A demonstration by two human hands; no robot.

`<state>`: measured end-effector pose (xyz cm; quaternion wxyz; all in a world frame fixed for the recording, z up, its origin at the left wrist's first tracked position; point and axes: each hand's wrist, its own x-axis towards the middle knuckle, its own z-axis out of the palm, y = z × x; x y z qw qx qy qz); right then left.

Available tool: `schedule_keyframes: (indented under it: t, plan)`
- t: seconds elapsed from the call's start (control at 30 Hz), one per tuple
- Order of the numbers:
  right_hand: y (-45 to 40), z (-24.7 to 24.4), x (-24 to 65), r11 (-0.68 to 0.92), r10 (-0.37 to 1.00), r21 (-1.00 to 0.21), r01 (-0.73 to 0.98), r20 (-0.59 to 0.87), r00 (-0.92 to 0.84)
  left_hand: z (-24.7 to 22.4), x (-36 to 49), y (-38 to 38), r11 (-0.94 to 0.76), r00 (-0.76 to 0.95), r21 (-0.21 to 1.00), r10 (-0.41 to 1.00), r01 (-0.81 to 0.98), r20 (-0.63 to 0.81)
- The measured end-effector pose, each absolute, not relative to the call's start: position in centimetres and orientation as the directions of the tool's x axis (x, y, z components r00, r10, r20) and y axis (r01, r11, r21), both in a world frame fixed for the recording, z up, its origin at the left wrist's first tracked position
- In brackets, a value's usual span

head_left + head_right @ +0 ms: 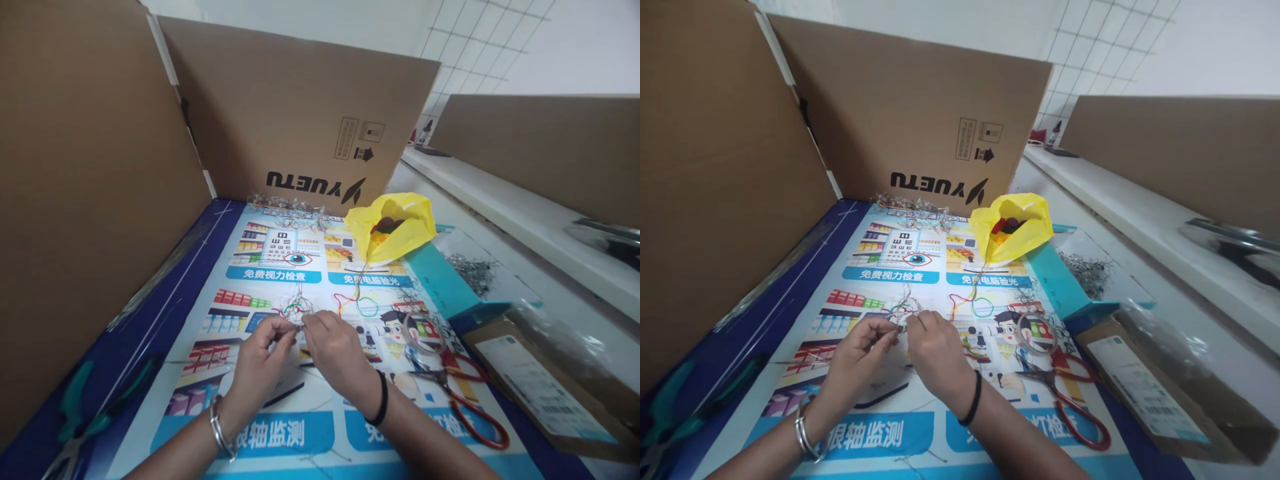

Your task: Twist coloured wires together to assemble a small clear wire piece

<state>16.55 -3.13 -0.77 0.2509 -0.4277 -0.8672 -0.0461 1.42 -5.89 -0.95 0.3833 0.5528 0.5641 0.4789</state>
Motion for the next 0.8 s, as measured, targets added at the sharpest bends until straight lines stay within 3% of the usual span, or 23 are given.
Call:
schedule_keyframes:
  t: [0.17,0.4,0.8]
  plan:
    - [-3.2,-1.2,16.8,0.682,0.664,-0.142,0.718,0.533,-0.525,-0.9,1.5,-6.0,-0.053,-0.076,0.969,0.994,0.242,0.073]
    - [-3.2,-1.7,17.1,0.728,0.605,-0.259,0.635,0.679,-0.416,-1.4,1.5,-6.0,-0.033,-0.027,0.984,0.999,0.173,0.039]
    - [-3.3,-1.2,16.9,0.710,0.690,-0.543,0.449,0.664,-0.288,0.1,1.8,-6.1,0.025,-0.071,0.992,0.997,0.127,-0.016]
